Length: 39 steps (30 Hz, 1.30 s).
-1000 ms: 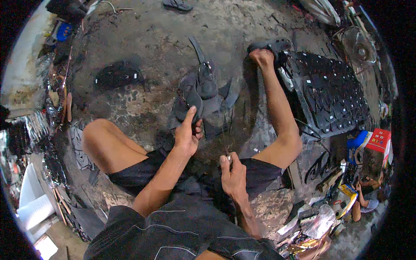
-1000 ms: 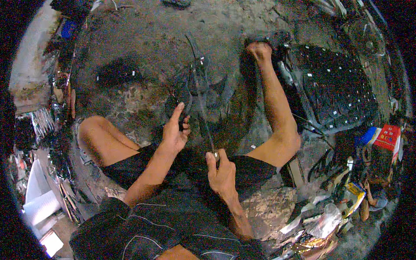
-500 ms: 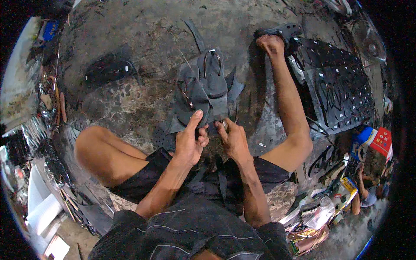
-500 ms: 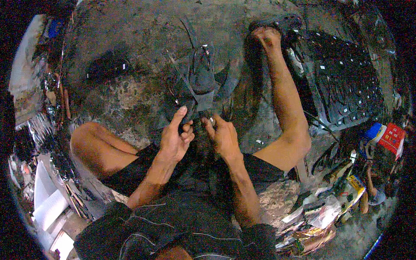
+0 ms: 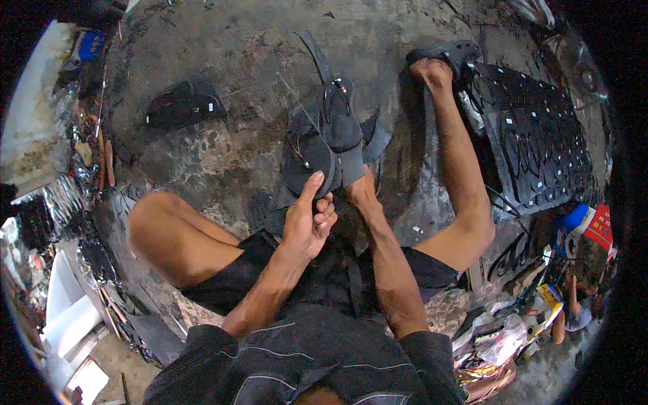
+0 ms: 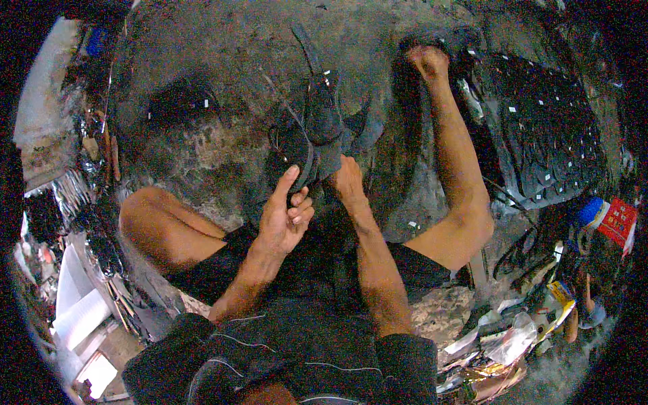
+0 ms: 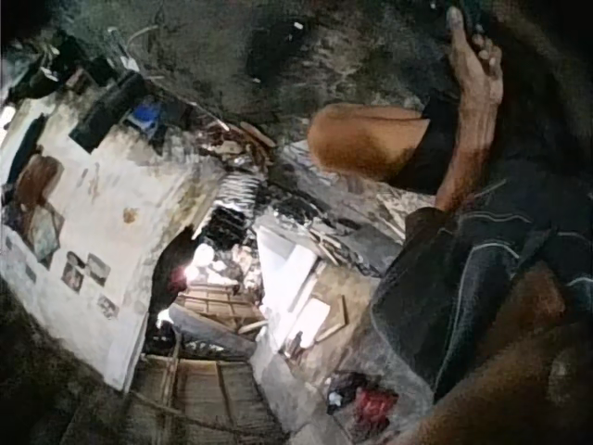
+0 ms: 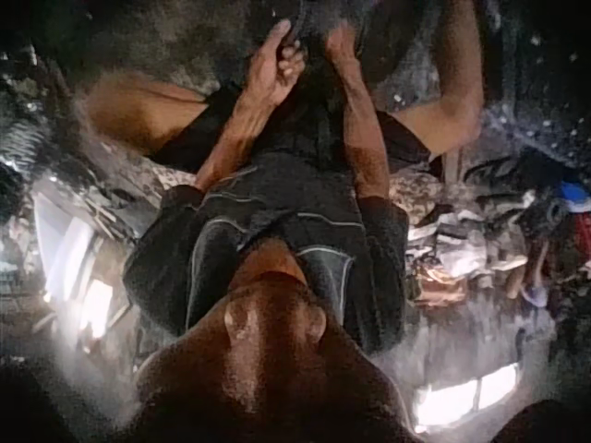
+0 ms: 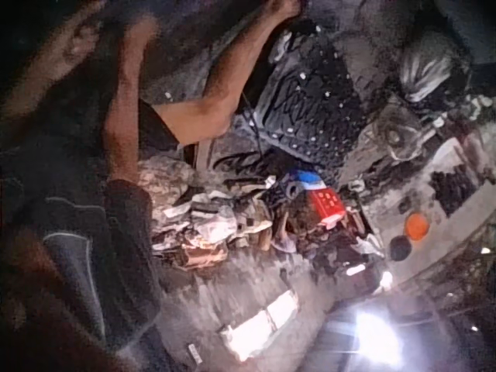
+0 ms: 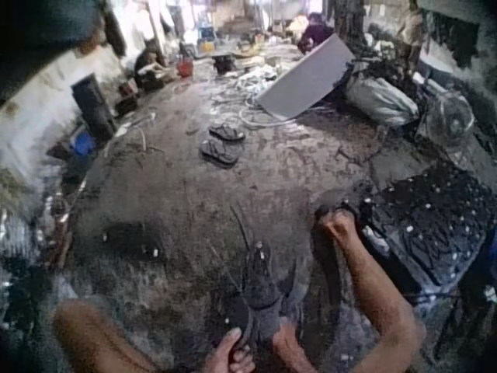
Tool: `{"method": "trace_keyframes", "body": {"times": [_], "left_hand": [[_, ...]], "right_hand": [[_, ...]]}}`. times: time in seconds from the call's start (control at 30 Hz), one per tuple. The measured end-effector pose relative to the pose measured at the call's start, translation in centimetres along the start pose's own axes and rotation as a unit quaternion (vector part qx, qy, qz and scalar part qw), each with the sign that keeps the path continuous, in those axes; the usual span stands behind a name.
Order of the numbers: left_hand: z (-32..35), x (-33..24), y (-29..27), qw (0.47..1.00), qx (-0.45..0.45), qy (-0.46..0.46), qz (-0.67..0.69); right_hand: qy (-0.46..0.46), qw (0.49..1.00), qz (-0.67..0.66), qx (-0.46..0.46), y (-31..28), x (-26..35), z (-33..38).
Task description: The person sits on the floor and uses a knife to cut flip-flops from a large connected sheet of rubber material. They repeatedly slice along the outlines of the sandals, separating individual units and placing them aside.
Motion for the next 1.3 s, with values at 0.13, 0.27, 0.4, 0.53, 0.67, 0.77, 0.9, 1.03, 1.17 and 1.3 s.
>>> {"method": "trace_keyframes", "body": {"times": [0.13,0.27,0.4,0.53,0.67,0.77,0.9,1.03,1.17,1.3], "left_hand": [[0.1,-0.3,-1.2,0.999,-0.038,0.021,0.006],[0.0,0.0,-1.1,0.999,-0.038,0.039,-0.005],[-0.5,0.5,-1.9,0.999,-0.024,0.041,0.005],[-0.8,0.6,-1.4,0.999,-0.026,0.042,0.005],[-1.1,0.7,-1.9,0.998,-0.016,0.06,-0.003],[-1.2,0.5,-1.5,0.998,-0.019,0.065,0.002],[-1.7,0.2,-1.3,0.998,-0.016,0.057,0.005],[-1.7,0.9,-1.2,0.998,-0.012,0.063,-0.002],[-0.8,1.0,-2.4,0.997,-0.049,0.051,-0.026],[7.2,1.1,-5.2,0.997,-0.044,0.018,-0.065]], "right_hand": [[-0.139,0.988,0.071,-0.001,2.1,1.5,-0.4],[0.171,0.982,0.042,0.072,2.1,0.5,-3.2],[0.138,0.988,0.03,0.069,0.7,2.1,-4.3],[0.074,0.996,0.024,0.042,0.0,3.0,-4.8],[0.034,0.999,0.018,0.033,0.5,4.1,-5.3],[0.011,0.999,0.01,0.037,0.6,5.1,-6.4],[-0.046,0.999,0.005,0.007,1.1,6.0,-6.9],[-0.098,0.995,-0.003,-0.02,0.9,7.0,-7.8],[-0.312,0.946,0.015,-0.09,-1.8,14.7,-9.3],[-0.285,0.948,0.033,-0.135,-5.5,16.0,-10.7]]}}
Point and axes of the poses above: each hand's wrist, its own z-axis away from the middle knuckle, its own y-axis out of the palm, x = y × z, the point moved 8 cm from there along -z, towards the middle knuckle, and after that the axes turned 12 degrees about -z, right-handed, at the moved point
